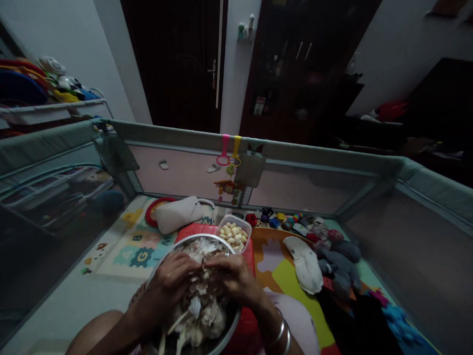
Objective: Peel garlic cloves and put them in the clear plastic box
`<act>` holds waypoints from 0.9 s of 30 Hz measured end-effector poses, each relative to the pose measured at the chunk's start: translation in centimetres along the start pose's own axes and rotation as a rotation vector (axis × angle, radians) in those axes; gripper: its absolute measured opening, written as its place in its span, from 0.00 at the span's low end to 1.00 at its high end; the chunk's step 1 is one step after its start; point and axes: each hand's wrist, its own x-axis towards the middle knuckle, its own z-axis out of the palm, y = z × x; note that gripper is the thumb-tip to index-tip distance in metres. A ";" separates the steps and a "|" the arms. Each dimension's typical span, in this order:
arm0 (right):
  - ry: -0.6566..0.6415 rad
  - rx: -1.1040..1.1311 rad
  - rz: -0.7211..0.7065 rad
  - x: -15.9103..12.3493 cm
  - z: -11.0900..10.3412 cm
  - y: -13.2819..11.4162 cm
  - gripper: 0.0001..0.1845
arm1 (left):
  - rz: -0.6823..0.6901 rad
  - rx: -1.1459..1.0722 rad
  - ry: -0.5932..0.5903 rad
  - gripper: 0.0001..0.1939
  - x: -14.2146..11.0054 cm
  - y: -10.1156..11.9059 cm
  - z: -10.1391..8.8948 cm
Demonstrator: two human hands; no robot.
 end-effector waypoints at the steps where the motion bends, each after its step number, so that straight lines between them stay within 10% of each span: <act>1: 0.003 0.024 -0.003 0.0 0.0 0.1 0.11 | -0.004 0.004 0.004 0.10 0.0 0.0 0.0; 17: 0.184 0.480 0.249 0.1 0.6 0.8 0.12 | -0.090 -0.180 0.133 0.10 0.1 0.2 -0.2; 27: 0.009 -0.293 0.083 -0.2 0.0 -0.4 0.12 | -0.291 -0.338 0.152 0.03 0.0 0.0 -0.5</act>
